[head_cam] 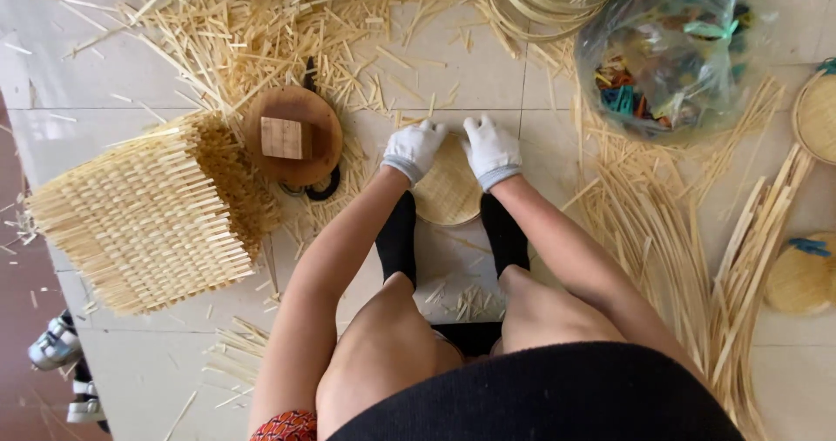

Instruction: The recorder is weaving and assembling circular bamboo trays using bamboo strips and a wooden form.

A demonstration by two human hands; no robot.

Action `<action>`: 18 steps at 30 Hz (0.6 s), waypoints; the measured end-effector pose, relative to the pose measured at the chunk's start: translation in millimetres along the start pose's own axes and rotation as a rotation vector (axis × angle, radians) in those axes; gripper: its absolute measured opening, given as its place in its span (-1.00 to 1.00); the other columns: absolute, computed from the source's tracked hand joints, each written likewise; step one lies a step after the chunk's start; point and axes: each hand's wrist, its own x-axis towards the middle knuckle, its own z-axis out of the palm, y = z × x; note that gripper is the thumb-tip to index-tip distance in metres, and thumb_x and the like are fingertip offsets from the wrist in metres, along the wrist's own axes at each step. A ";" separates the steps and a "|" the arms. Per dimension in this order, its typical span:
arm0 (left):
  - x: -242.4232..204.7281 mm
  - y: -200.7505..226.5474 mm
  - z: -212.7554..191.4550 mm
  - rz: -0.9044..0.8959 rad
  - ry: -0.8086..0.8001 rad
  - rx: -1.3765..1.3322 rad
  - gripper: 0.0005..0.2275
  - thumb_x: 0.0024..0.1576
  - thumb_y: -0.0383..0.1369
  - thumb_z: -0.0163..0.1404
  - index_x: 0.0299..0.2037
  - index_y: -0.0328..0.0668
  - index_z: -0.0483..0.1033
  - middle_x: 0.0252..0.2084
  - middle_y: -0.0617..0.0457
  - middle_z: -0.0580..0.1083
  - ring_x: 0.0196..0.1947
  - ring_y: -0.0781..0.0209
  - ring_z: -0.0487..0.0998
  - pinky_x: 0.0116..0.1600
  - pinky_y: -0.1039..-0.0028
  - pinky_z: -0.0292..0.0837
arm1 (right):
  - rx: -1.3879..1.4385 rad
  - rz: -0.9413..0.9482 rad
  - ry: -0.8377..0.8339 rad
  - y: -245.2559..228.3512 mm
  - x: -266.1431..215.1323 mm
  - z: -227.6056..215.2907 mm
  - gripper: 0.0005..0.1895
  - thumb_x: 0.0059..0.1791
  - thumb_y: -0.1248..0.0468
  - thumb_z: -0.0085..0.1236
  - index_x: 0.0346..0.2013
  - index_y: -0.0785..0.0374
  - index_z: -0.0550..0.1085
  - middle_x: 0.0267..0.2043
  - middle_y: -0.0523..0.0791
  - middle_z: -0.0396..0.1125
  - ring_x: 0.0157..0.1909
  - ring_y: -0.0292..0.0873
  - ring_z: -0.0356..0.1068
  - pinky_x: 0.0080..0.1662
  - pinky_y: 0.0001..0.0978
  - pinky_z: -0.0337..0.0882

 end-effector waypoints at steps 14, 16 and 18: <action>-62.2 5.7 -1.0 -0.378 0.095 -0.149 -0.85 0.17 -0.35 -0.07 -0.09 -0.07 0.40 -0.18 -0.15 0.58 -0.28 -0.26 0.63 -0.20 -0.01 0.50 | 0.495 0.005 -0.021 -2.4 33.4 -32.3 -0.68 -0.06 0.17 0.22 -0.02 0.09 0.50 -0.20 -0.03 0.43 -0.16 0.09 0.46 -0.11 -0.04 0.46; -67.4 5.6 0.8 -0.346 0.120 -0.150 -0.87 0.18 -0.33 -0.07 -0.11 -0.07 0.41 -0.20 -0.13 0.58 -0.28 -0.25 0.63 -0.20 -0.01 0.51 | 0.466 0.030 -0.034 -5.5 25.4 -27.5 -0.74 -0.01 0.12 0.22 -0.05 0.07 0.52 -0.19 -0.03 0.44 -0.14 0.08 0.46 -0.09 -0.04 0.46; -59.5 3.0 -0.7 -0.350 0.097 -0.151 -0.82 0.12 -0.34 -0.06 -0.09 -0.07 0.42 -0.22 -0.14 0.58 -0.31 -0.24 0.63 -0.24 -0.01 0.50 | 0.021 -0.209 -0.036 -7.9 26.0 -4.1 -0.73 -0.08 0.04 0.25 -0.16 0.05 0.55 -0.21 -0.06 0.47 -0.11 0.06 0.45 -0.07 0.02 0.41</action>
